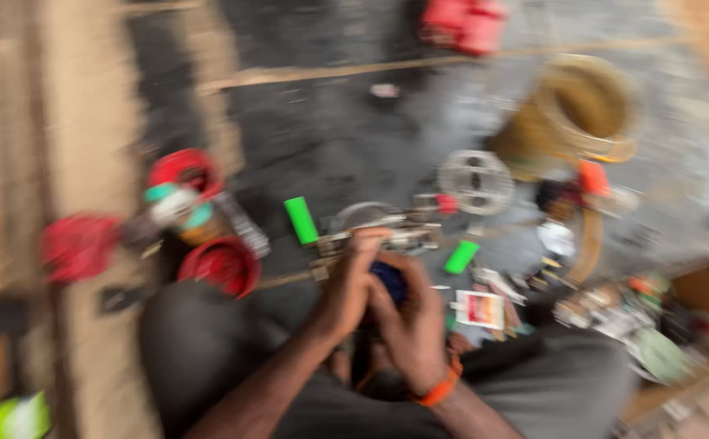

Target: The person sits on the workshop floor repairing a small engine assembly. They use a socket wrench to loosen fasteners, reposition the engine housing, separate a sprocket plate, wipe parts with a cloth, and pour oil from a bottle into the engine.

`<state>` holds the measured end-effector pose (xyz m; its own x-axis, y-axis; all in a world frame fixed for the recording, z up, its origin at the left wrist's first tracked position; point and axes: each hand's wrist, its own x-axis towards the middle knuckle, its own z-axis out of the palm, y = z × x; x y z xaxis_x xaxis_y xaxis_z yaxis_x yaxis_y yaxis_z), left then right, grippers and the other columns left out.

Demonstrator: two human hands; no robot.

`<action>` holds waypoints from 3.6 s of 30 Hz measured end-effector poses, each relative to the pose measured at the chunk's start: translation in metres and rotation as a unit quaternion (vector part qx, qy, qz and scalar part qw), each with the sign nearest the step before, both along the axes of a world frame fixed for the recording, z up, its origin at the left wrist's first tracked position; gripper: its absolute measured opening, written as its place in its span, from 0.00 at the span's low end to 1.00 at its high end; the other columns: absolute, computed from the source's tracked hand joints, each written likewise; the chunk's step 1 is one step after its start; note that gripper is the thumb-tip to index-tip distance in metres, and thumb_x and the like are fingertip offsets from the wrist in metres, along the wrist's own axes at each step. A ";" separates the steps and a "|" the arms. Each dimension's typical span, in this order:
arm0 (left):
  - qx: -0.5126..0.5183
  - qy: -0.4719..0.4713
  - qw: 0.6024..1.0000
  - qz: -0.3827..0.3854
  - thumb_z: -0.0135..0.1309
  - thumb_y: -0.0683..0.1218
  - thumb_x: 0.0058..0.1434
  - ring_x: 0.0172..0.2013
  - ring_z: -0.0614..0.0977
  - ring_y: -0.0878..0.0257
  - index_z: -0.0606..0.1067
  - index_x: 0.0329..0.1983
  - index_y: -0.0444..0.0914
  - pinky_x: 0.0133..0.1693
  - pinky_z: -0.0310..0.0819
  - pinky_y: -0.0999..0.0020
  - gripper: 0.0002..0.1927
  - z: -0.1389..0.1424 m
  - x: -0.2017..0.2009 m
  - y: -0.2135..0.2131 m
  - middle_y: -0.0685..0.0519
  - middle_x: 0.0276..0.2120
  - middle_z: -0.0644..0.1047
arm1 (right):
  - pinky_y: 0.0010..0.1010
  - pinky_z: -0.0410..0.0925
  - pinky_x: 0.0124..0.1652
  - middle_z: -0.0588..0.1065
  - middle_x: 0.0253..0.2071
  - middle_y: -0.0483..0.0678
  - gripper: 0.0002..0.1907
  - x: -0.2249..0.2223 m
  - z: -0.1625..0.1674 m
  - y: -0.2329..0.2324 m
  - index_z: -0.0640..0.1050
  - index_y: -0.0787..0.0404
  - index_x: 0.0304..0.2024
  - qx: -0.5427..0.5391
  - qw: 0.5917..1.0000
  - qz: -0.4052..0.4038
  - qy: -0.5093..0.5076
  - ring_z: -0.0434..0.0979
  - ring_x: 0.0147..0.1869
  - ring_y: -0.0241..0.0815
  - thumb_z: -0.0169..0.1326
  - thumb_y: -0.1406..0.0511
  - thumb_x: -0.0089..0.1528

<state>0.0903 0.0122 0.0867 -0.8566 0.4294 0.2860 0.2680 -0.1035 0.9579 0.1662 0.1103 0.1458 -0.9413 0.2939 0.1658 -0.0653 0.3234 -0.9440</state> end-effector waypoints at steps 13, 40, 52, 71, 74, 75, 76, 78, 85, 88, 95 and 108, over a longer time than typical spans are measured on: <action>0.147 -0.410 0.900 -0.033 0.33 0.60 0.71 0.38 0.79 0.65 0.77 0.51 0.40 0.42 0.74 0.67 0.26 0.016 -0.005 0.002 0.54 0.37 0.78 | 0.39 0.71 0.35 0.76 0.48 0.51 0.16 -0.001 0.010 0.044 0.82 0.54 0.45 0.420 0.893 0.135 0.086 0.78 0.42 0.50 0.63 0.68 0.54; -0.030 -0.119 0.982 0.144 0.39 0.49 0.72 0.44 0.82 0.56 0.74 0.52 0.37 0.48 0.74 0.63 0.17 0.022 0.008 0.004 0.48 0.43 0.78 | 0.24 0.70 0.37 0.80 0.37 0.46 0.15 0.008 -0.036 0.007 0.81 0.68 0.52 -0.092 0.979 -0.052 -0.174 0.74 0.38 0.31 0.58 0.66 0.64; -0.034 0.082 0.993 0.074 0.37 0.49 0.71 0.53 0.78 0.51 0.72 0.58 0.35 0.56 0.69 0.58 0.21 0.051 0.011 -0.016 0.44 0.51 0.76 | 0.27 0.73 0.39 0.82 0.37 0.49 0.14 0.023 -0.001 -0.014 0.82 0.67 0.47 -0.462 0.859 -0.110 -0.194 0.80 0.37 0.35 0.59 0.66 0.61; 0.062 -0.264 0.962 -0.016 0.34 0.56 0.67 0.51 0.74 0.62 0.70 0.60 0.41 0.52 0.71 0.65 0.24 0.010 0.015 0.004 0.54 0.51 0.74 | 0.30 0.73 0.49 0.78 0.47 0.53 0.16 0.014 0.002 -0.006 0.76 0.63 0.51 -0.126 0.988 -0.084 -0.027 0.78 0.49 0.41 0.60 0.74 0.60; 0.052 -0.230 0.972 -0.027 0.32 0.57 0.72 0.51 0.74 0.61 0.70 0.60 0.42 0.55 0.67 0.65 0.24 0.006 0.018 0.010 0.53 0.49 0.75 | 0.30 0.70 0.52 0.74 0.49 0.53 0.12 0.004 -0.002 0.002 0.76 0.65 0.49 -0.036 0.996 -0.084 0.022 0.76 0.52 0.41 0.61 0.74 0.63; 0.058 -0.238 0.968 -0.046 0.32 0.58 0.72 0.52 0.75 0.62 0.68 0.60 0.42 0.55 0.68 0.65 0.23 0.005 0.017 0.010 0.53 0.49 0.74 | 0.30 0.69 0.54 0.73 0.50 0.53 0.11 0.004 -0.005 0.003 0.76 0.66 0.48 0.040 0.994 -0.077 0.059 0.75 0.54 0.42 0.61 0.74 0.64; 0.066 -0.245 0.965 -0.068 0.31 0.58 0.73 0.52 0.75 0.62 0.67 0.61 0.42 0.55 0.68 0.65 0.23 0.006 0.016 0.009 0.53 0.49 0.73 | 0.29 0.70 0.52 0.73 0.50 0.52 0.11 0.005 -0.009 0.004 0.77 0.66 0.47 0.041 0.997 -0.056 0.040 0.76 0.53 0.42 0.60 0.74 0.63; 0.097 -0.267 0.958 -0.047 0.32 0.58 0.74 0.47 0.75 0.63 0.70 0.59 0.41 0.52 0.70 0.66 0.23 0.009 0.013 0.005 0.52 0.45 0.74 | 0.28 0.71 0.48 0.72 0.50 0.52 0.11 0.014 -0.015 0.003 0.78 0.65 0.46 0.050 0.998 -0.023 0.004 0.77 0.52 0.41 0.59 0.74 0.61; 0.065 -0.467 0.882 -0.017 0.31 0.61 0.70 0.32 0.76 0.65 0.76 0.50 0.44 0.32 0.70 0.64 0.26 0.027 0.010 0.003 0.54 0.37 0.76 | 0.33 0.74 0.41 0.74 0.53 0.54 0.16 0.017 -0.003 0.044 0.81 0.59 0.48 0.285 0.948 0.140 0.030 0.80 0.49 0.50 0.60 0.74 0.57; 0.058 -0.501 0.863 -0.013 0.34 0.61 0.71 0.35 0.73 0.63 0.79 0.50 0.40 0.33 0.61 0.61 0.27 0.024 0.013 0.008 0.52 0.38 0.75 | 0.38 0.73 0.38 0.75 0.52 0.50 0.21 0.006 0.011 0.074 0.82 0.55 0.48 0.388 0.895 0.210 0.061 0.79 0.47 0.52 0.59 0.73 0.52; 0.042 -0.400 0.915 -0.011 0.36 0.64 0.68 0.54 0.75 0.67 0.78 0.50 0.39 0.58 0.61 0.69 0.30 0.000 0.017 0.021 0.55 0.50 0.79 | 0.39 0.72 0.36 0.76 0.50 0.48 0.18 -0.001 0.014 0.070 0.80 0.57 0.49 0.440 0.887 0.118 0.074 0.80 0.45 0.49 0.63 0.71 0.55; -0.008 -0.397 0.918 0.000 0.36 0.61 0.70 0.48 0.79 0.63 0.78 0.50 0.39 0.50 0.70 0.65 0.26 -0.018 0.018 0.021 0.52 0.46 0.79 | 0.39 0.72 0.39 0.76 0.47 0.51 0.12 0.009 -0.009 0.054 0.79 0.61 0.46 0.366 0.927 0.062 0.060 0.79 0.43 0.51 0.61 0.72 0.59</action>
